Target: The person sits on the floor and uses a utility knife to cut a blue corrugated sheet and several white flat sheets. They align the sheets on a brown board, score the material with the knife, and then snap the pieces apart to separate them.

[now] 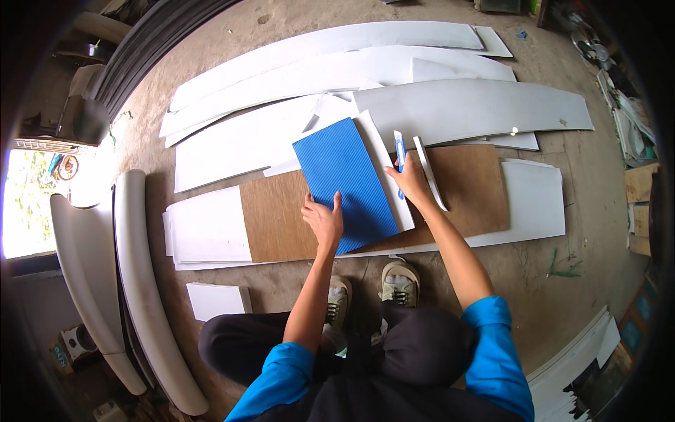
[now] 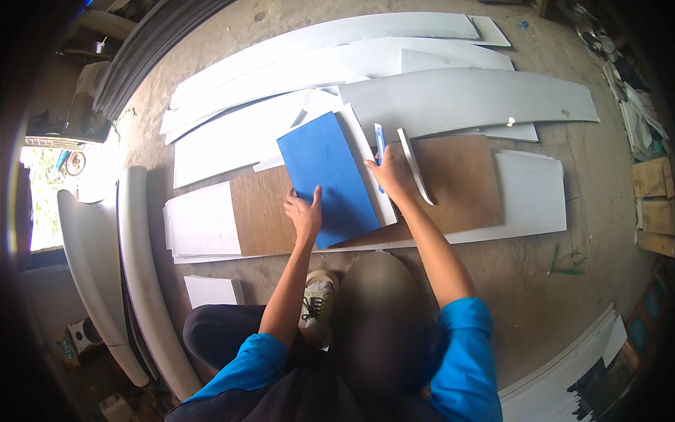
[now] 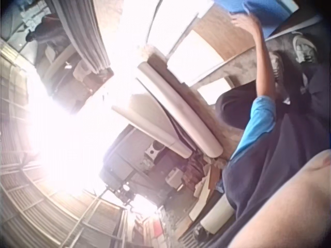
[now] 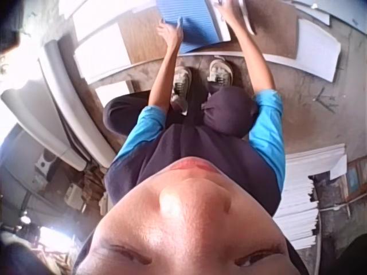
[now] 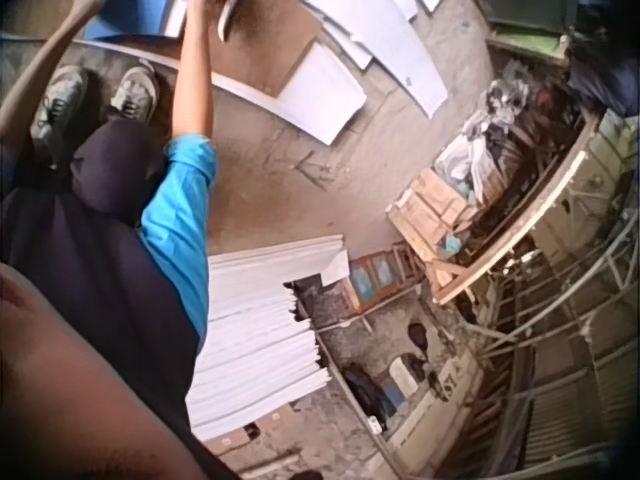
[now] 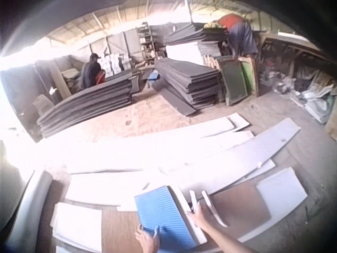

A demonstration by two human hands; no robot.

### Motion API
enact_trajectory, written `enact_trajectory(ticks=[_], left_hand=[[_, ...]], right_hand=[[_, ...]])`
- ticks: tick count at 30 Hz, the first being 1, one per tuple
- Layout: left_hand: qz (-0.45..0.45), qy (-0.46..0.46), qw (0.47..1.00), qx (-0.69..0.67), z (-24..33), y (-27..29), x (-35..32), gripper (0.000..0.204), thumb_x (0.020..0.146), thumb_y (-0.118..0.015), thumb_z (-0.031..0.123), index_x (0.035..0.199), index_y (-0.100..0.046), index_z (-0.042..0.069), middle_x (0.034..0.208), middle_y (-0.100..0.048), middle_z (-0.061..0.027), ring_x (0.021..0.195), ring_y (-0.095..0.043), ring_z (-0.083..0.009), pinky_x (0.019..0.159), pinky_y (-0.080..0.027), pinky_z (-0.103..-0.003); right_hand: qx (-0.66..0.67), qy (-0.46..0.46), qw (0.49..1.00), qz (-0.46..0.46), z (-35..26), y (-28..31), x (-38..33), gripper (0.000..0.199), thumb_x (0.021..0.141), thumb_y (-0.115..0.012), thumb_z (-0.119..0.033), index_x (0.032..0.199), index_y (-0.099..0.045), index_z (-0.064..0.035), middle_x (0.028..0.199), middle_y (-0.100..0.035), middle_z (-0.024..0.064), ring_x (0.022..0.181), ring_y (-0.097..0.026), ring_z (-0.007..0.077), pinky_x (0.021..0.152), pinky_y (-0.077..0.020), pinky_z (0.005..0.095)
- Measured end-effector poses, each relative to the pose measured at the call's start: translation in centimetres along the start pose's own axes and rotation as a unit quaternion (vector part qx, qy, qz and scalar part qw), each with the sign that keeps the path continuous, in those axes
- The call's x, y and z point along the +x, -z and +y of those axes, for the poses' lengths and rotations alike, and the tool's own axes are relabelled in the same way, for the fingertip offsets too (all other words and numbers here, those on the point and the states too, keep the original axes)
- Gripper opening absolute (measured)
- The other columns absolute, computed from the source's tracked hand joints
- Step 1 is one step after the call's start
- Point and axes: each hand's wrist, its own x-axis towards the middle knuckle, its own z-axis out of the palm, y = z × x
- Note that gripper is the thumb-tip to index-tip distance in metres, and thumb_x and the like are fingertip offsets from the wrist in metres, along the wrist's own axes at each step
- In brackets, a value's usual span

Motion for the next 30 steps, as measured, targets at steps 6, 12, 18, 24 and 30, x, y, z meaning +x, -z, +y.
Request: enact_trajectory(ticks=[6,12,18,24,30], left_hand=[[-0.108,0.163,0.978,-0.078,-0.6,0.9,2.5,0.09,0.076,-0.042,0.068,0.114,-0.043,-0.013,0.113,-0.044,-0.0307,0.11,-0.041,-0.0422,0.092,-0.034,-0.045],[-0.138,0.076,0.95,-0.269,2.2,6.2,3.4,0.092,0.075,-0.044,0.069,0.111,-0.046,-0.016,0.099,-0.055,-0.0275,0.095,-0.054,-0.0352,0.087,-0.04,-0.042],[-0.156,0.047,0.922,-0.351,6.3,12.8,1.5,0.095,0.076,-0.041,0.069,0.109,-0.044,-0.02,0.097,-0.057,-0.0269,0.089,-0.059,-0.03,0.08,-0.046,-0.037],[-0.283,0.02,0.836,-0.471,8.0,13.2,-0.3,0.101,0.075,-0.035,0.073,0.114,-0.041,-0.02,0.1,-0.055,-0.0268,0.089,-0.058,-0.0285,0.076,-0.048,-0.037],[-0.272,-0.004,0.755,-0.596,7.2,11.8,-2.2,0.092,0.078,-0.033,0.071,0.122,-0.041,-0.01,0.111,-0.053,-0.0199,0.1,-0.052,-0.0242,0.082,-0.043,-0.033]], right_hand=[[0.201,-0.044,0.977,-0.047,-2.3,2.9,-1.1,0.046,0.067,-0.074,-0.022,0.093,-0.045,0.0015,0.08,-0.05,0.0091,0.072,-0.053,0.0176,0.061,-0.0435,0.0315],[0.324,-0.024,0.943,-0.073,-9.3,8.3,-5.3,0.041,0.067,-0.075,-0.018,0.089,-0.042,-0.007,0.076,-0.046,0.0021,0.069,-0.049,0.0104,0.057,-0.0379,0.0245],[0.442,0.008,0.887,-0.137,-13.6,11.2,-9.3,0.031,0.07,-0.075,-0.021,0.085,-0.048,-0.0137,0.069,-0.046,-0.0053,0.063,-0.044,0.0054,0.051,-0.0327,0.0205],[0.524,0.092,0.818,-0.22,-16.0,10.1,-13.7,0.051,0.084,-0.054,-0.038,0.12,-0.044,-0.0023,0.101,-0.054,0.005,0.091,-0.053,0.0138,0.079,-0.0428,0.0249],[0.461,0.132,0.847,-0.228,-18.9,10.1,-14.3,0.033,0.083,-0.058,-0.03,0.104,-0.051,-0.0061,0.091,-0.054,-0.0005,0.082,-0.051,0.0074,0.071,-0.0394,0.02]])
